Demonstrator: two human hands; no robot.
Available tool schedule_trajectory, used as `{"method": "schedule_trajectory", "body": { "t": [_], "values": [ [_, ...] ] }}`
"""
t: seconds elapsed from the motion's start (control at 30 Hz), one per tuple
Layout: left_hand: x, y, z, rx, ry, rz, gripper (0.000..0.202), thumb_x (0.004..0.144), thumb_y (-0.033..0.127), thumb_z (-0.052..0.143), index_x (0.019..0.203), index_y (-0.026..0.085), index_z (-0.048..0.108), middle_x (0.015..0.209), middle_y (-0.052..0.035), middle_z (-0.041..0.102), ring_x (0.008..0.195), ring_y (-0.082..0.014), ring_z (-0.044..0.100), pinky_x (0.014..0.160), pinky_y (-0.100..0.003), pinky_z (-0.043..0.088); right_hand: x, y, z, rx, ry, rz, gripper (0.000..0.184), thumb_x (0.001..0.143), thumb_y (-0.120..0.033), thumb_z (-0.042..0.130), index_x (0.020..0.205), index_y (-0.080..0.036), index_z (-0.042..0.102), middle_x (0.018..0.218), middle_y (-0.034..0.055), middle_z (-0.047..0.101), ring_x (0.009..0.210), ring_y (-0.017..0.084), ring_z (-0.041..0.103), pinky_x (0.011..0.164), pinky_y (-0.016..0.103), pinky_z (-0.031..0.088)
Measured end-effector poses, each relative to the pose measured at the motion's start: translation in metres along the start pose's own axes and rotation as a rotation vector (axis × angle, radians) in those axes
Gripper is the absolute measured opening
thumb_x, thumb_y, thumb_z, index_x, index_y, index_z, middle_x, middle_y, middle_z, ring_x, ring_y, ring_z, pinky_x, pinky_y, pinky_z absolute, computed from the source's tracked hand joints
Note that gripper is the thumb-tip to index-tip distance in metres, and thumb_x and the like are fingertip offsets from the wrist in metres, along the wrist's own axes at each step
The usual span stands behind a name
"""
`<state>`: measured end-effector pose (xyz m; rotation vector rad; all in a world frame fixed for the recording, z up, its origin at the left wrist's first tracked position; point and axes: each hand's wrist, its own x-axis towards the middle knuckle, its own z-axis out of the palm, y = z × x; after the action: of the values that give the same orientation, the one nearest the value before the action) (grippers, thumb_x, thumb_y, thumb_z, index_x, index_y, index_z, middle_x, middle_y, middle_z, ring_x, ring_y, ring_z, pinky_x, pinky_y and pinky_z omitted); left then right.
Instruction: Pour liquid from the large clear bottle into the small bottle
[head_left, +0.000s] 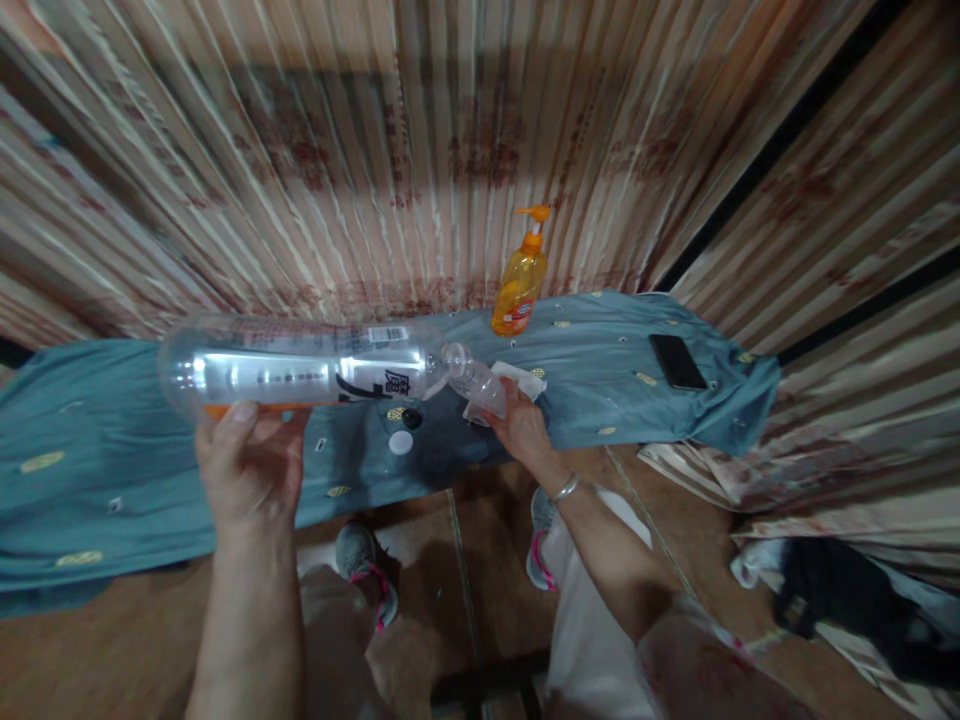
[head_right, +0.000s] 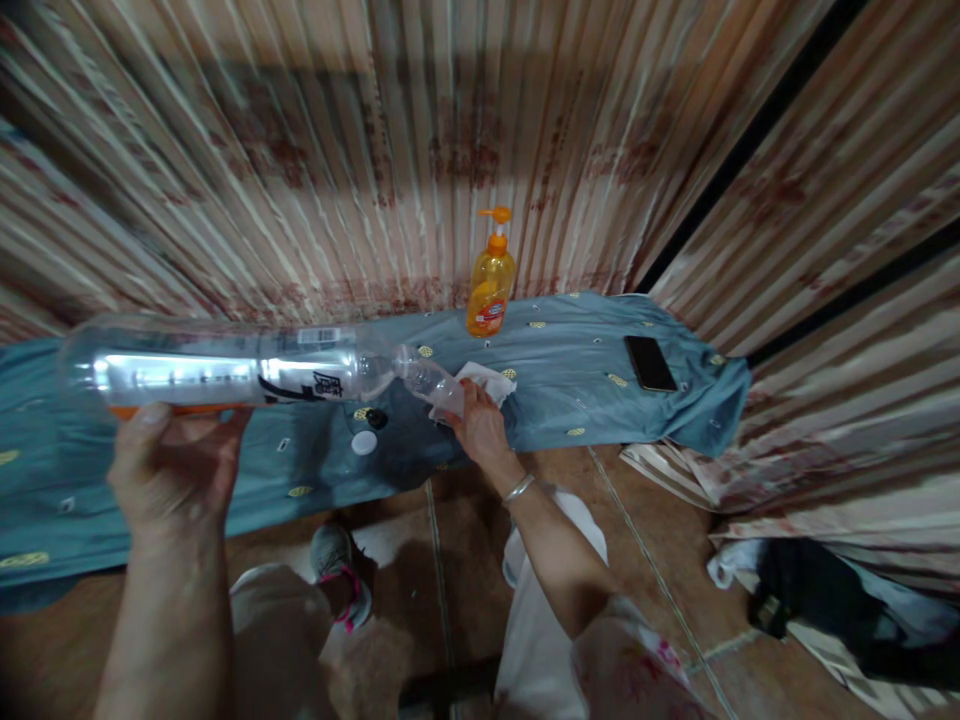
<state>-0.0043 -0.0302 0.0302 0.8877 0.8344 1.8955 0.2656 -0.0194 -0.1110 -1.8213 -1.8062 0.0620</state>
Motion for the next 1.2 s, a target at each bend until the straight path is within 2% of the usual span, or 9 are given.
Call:
{"method": "schedule_trajectory", "body": {
  "t": [0.4, 0.67, 0.83, 1.2],
  "values": [
    [-0.0006, 0.0012, 0.0022, 0.013, 0.006, -0.01, 0.059, 0.05, 0.029, 0.082, 0.107, 0.033, 0.068, 0.088, 0.0013, 0.071, 0.102, -0.0237, 0.063, 0.076, -0.031, 0.054, -0.0005, -0.0005, 0.0001, -0.01, 0.012, 0.007, 0.056, 0.086, -0.027, 0.069, 0.135, -0.014, 0.044, 0.118, 0.0174, 0.068, 0.109, 0.029, 0.068, 0.089, 0.041, 0.056],
    [-0.0007, 0.0006, 0.002, -0.008, -0.006, -0.001, 0.053, 0.05, 0.029, 0.084, 0.101, 0.031, 0.07, 0.092, 0.0012, 0.072, 0.097, -0.021, 0.063, 0.076, -0.03, 0.055, 0.0001, -0.0003, -0.0003, -0.002, 0.0, 0.004, 0.055, 0.086, -0.027, 0.069, 0.133, -0.014, 0.044, 0.118, 0.0173, 0.068, 0.11, 0.029, 0.067, 0.089, 0.04, 0.056],
    [-0.0007, 0.0002, 0.0019, 0.016, -0.001, 0.005, 0.05, 0.051, 0.028, 0.081, 0.1, 0.03, 0.069, 0.09, 0.0003, 0.071, 0.103, -0.0238, 0.062, 0.078, -0.032, 0.054, 0.0, -0.0003, 0.0006, -0.008, -0.004, 0.01, 0.057, 0.086, -0.026, 0.069, 0.136, -0.013, 0.042, 0.12, 0.0181, 0.068, 0.11, 0.029, 0.067, 0.09, 0.041, 0.055],
    [0.0001, -0.0008, -0.0011, -0.001, -0.009, 0.004, 0.057, 0.052, 0.029, 0.083, 0.106, 0.034, 0.067, 0.087, 0.0024, 0.069, 0.102, -0.0227, 0.063, 0.079, -0.032, 0.055, -0.001, 0.0, 0.0016, 0.008, 0.031, -0.008, 0.055, 0.087, -0.027, 0.069, 0.133, -0.013, 0.045, 0.12, 0.0183, 0.067, 0.11, 0.03, 0.067, 0.09, 0.041, 0.056]
  ]
}}
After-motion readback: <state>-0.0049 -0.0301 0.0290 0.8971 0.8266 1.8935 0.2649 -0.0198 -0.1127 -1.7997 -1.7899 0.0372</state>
